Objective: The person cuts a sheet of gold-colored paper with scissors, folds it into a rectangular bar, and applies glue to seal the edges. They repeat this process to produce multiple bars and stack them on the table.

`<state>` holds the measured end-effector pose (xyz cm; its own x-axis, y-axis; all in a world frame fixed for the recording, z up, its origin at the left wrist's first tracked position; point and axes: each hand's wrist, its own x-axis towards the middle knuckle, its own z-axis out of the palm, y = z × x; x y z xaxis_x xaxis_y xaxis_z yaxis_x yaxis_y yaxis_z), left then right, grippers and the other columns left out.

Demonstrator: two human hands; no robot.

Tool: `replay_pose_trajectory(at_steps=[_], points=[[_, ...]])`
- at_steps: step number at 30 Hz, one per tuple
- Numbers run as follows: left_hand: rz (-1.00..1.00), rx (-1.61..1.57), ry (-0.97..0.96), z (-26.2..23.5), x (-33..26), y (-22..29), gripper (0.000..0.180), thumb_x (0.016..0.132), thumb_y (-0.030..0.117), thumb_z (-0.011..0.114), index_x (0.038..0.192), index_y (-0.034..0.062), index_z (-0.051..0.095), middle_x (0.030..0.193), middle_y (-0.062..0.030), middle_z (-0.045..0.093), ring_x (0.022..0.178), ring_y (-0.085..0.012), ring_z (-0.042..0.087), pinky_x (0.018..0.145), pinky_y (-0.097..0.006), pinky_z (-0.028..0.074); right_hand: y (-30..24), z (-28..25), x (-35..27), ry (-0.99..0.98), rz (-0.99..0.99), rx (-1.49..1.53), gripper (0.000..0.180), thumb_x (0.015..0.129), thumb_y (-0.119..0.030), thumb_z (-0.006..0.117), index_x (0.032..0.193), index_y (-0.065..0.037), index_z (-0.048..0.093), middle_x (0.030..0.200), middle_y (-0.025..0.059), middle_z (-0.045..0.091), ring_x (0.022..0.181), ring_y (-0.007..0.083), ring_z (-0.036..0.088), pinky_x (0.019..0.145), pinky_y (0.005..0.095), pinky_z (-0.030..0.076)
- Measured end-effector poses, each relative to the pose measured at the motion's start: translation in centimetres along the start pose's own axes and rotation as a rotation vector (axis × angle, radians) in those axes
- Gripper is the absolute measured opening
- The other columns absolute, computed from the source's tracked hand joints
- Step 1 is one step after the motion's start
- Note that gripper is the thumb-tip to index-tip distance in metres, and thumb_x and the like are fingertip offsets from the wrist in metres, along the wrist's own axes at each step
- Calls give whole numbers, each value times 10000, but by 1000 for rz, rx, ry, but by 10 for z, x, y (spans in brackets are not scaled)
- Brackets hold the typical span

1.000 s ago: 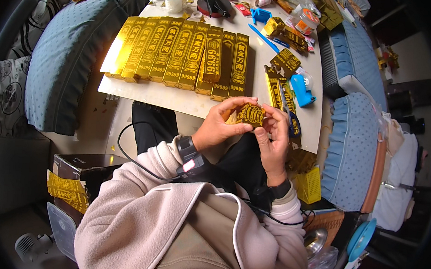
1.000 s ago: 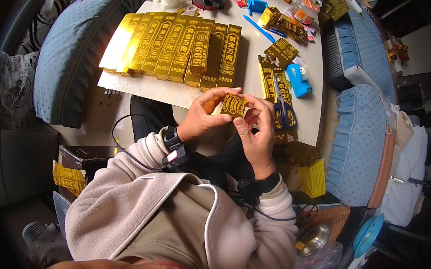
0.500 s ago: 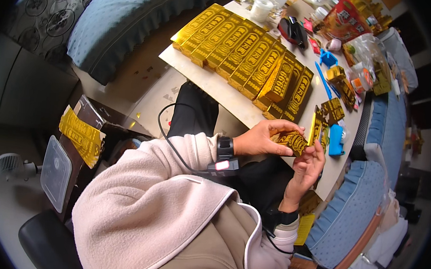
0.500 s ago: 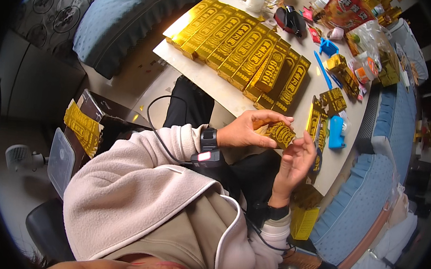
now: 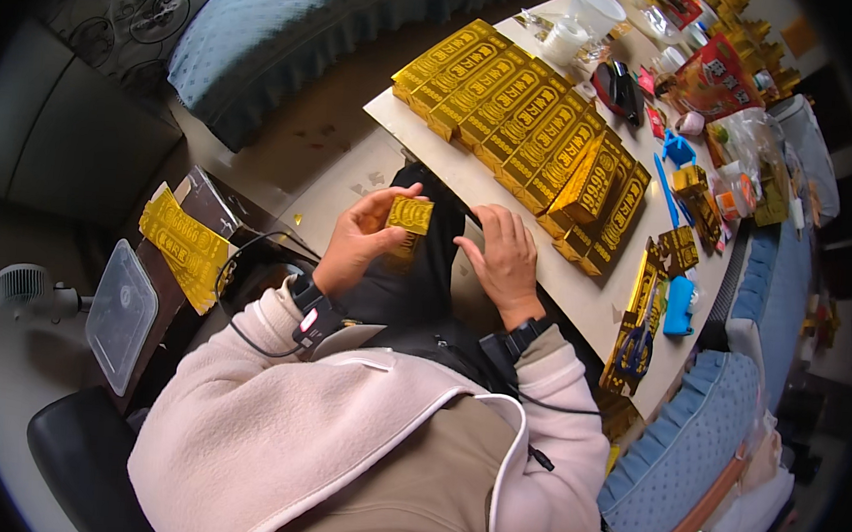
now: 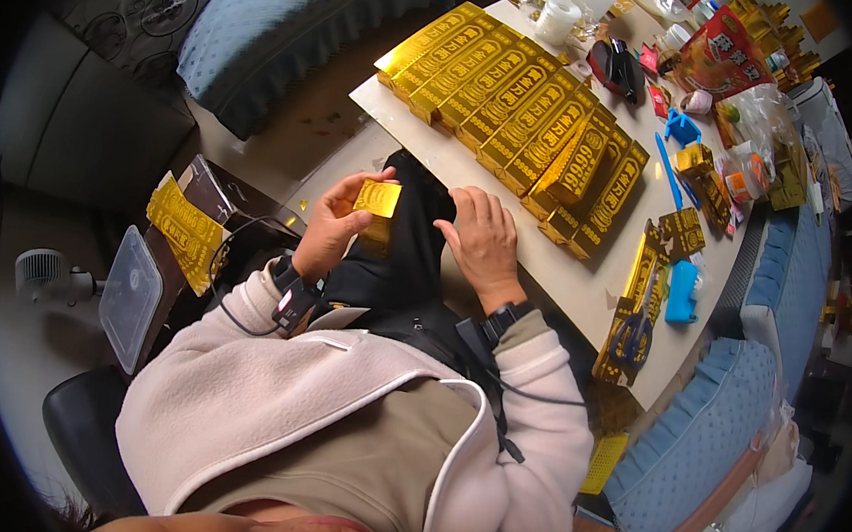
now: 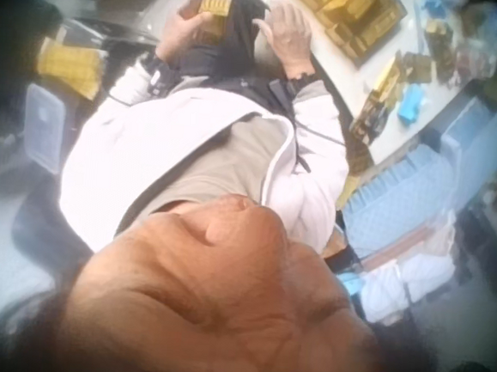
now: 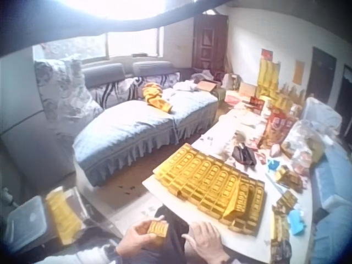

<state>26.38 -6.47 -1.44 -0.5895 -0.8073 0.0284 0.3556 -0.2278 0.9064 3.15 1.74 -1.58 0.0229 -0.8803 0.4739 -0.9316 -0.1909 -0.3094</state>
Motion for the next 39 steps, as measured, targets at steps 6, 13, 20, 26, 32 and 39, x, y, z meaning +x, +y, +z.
replay_pose_trajectory(at_steps=[6,13,20,26,32,39], points=[[29,6,82,-18,-8,-4,677,858,289,848,1416,29,565,1504,-133,560,1347,-234,569,1170,-378,414,2,20,15,-16,-20,-136,394,850,-230,800,1163,-98,601,1107,72,618,1018,284,608,856,381,510],[31,-65,-101,7,11,5,651,873,230,826,1414,10,537,1540,-155,513,1331,-228,573,1136,-375,452,9,26,21,109,132,166,124,889,-106,760,967,-63,673,938,68,627,833,249,629,724,333,514],[65,-106,-236,45,38,11,601,875,134,805,1407,22,549,1555,-158,492,1348,-231,559,1156,-388,428,4,-12,15,371,390,629,82,946,-62,736,957,-28,662,949,25,615,805,111,585,687,244,482],[9,-176,-458,95,71,-5,565,860,21,793,1388,28,590,1449,-144,584,1427,-221,468,1218,-378,319,12,-100,-12,539,318,545,102,951,-68,740,1002,-39,657,1025,47,596,895,128,575,753,244,485],[5,-183,-652,139,98,-25,577,850,64,826,1379,15,600,1511,-166,538,1461,-239,440,1227,-379,309,22,-144,-22,504,127,190,163,887,-63,786,1016,-62,686,970,88,643,856,223,632,736,301,520],[-39,-182,-773,155,116,-42,639,833,167,861,1383,-1,583,1549,-216,486,1463,-248,436,1225,-400,317,35,-153,-36,436,101,94,195,864,-63,803,1029,-84,701,980,88,654,871,245,655,742,330,541]])
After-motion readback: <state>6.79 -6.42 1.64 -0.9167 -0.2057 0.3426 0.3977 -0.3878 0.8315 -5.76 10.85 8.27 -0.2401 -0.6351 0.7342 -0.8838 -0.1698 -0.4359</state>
